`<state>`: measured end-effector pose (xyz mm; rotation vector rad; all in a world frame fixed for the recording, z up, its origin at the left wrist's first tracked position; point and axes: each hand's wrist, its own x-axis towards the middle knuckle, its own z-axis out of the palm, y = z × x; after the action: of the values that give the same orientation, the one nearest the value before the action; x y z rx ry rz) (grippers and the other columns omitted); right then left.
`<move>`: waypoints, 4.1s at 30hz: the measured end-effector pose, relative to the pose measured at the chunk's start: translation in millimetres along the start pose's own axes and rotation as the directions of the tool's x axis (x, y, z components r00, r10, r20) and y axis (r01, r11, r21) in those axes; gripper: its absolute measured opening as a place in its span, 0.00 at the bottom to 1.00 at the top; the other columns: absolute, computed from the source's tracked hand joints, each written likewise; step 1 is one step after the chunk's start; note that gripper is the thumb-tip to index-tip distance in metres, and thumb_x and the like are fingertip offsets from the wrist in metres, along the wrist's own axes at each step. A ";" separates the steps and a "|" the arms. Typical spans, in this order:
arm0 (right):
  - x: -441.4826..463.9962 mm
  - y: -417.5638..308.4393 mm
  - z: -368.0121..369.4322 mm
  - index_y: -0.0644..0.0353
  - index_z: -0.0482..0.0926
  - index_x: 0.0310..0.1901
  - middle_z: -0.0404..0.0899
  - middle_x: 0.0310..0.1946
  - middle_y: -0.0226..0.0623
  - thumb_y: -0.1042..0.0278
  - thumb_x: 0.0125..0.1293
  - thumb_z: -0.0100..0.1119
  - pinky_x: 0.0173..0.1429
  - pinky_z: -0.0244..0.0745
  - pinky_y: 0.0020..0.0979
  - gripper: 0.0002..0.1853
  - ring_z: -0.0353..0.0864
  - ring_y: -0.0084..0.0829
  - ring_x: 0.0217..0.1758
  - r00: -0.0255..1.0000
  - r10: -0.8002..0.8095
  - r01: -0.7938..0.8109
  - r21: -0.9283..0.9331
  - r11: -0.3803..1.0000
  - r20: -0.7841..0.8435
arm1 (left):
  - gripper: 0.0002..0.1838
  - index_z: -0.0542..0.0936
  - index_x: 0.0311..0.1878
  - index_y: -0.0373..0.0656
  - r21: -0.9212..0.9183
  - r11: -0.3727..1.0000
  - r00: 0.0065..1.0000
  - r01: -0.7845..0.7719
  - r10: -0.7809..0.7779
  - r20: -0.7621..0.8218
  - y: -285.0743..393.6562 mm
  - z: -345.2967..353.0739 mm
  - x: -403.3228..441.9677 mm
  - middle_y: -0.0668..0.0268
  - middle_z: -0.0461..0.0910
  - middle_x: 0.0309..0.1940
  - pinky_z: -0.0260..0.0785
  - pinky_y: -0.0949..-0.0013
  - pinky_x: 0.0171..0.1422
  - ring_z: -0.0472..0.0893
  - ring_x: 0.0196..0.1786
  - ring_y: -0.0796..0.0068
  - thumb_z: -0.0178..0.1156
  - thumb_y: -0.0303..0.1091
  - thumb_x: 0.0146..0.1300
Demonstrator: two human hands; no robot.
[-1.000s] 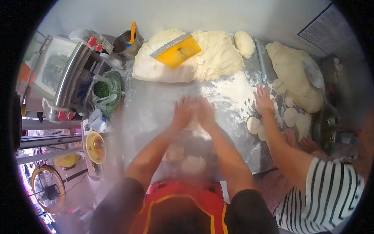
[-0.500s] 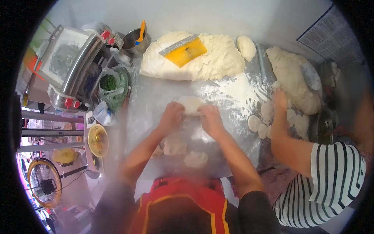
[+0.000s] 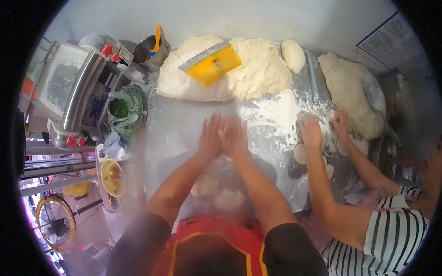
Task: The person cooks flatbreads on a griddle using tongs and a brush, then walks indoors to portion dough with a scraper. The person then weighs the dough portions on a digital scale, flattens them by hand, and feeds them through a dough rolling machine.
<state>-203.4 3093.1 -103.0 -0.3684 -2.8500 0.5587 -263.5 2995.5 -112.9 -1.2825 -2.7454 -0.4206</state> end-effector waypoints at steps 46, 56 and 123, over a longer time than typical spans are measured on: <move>-43.6 37.3 -24.2 0.59 0.61 0.65 0.56 0.67 0.48 0.59 0.69 0.40 0.73 0.38 0.52 0.25 0.50 0.46 0.73 0.965 0.240 -0.244 -0.026 0.969 -0.105 | 0.27 0.60 0.67 0.44 -0.032 0.999 0.977 0.037 -0.030 0.209 64.9 6.8 10.9 0.57 0.51 0.71 0.34 0.46 0.74 0.47 0.74 0.56 0.43 0.42 0.66; -43.9 49.8 -69.8 0.62 0.75 0.47 0.77 0.41 0.46 0.65 0.46 0.69 0.54 0.68 0.40 0.25 0.73 0.49 0.49 0.783 0.342 -0.555 0.334 0.762 0.520 | 0.16 0.75 0.50 0.38 -0.548 0.804 0.966 0.230 -0.121 0.229 -34.8 -72.0 -72.0 0.52 0.75 0.50 0.64 0.59 0.59 0.72 0.53 0.52 0.54 0.34 0.62; -37.6 -18.8 -37.4 0.60 0.68 0.58 0.69 0.56 0.46 0.61 0.53 0.65 0.65 0.57 0.41 0.31 0.63 0.49 0.60 0.916 -0.072 -0.056 0.304 0.951 0.394 | 0.22 0.71 0.54 0.43 -0.476 0.814 0.941 0.333 -0.260 0.215 -49.8 -52.5 -97.9 0.55 0.73 0.49 0.63 0.56 0.57 0.71 0.55 0.54 0.59 0.38 0.57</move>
<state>-162.1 3078.3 -67.7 -0.2018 -3.0622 1.1872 -240.4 2877.9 -91.7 -0.9726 -3.0897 -1.1966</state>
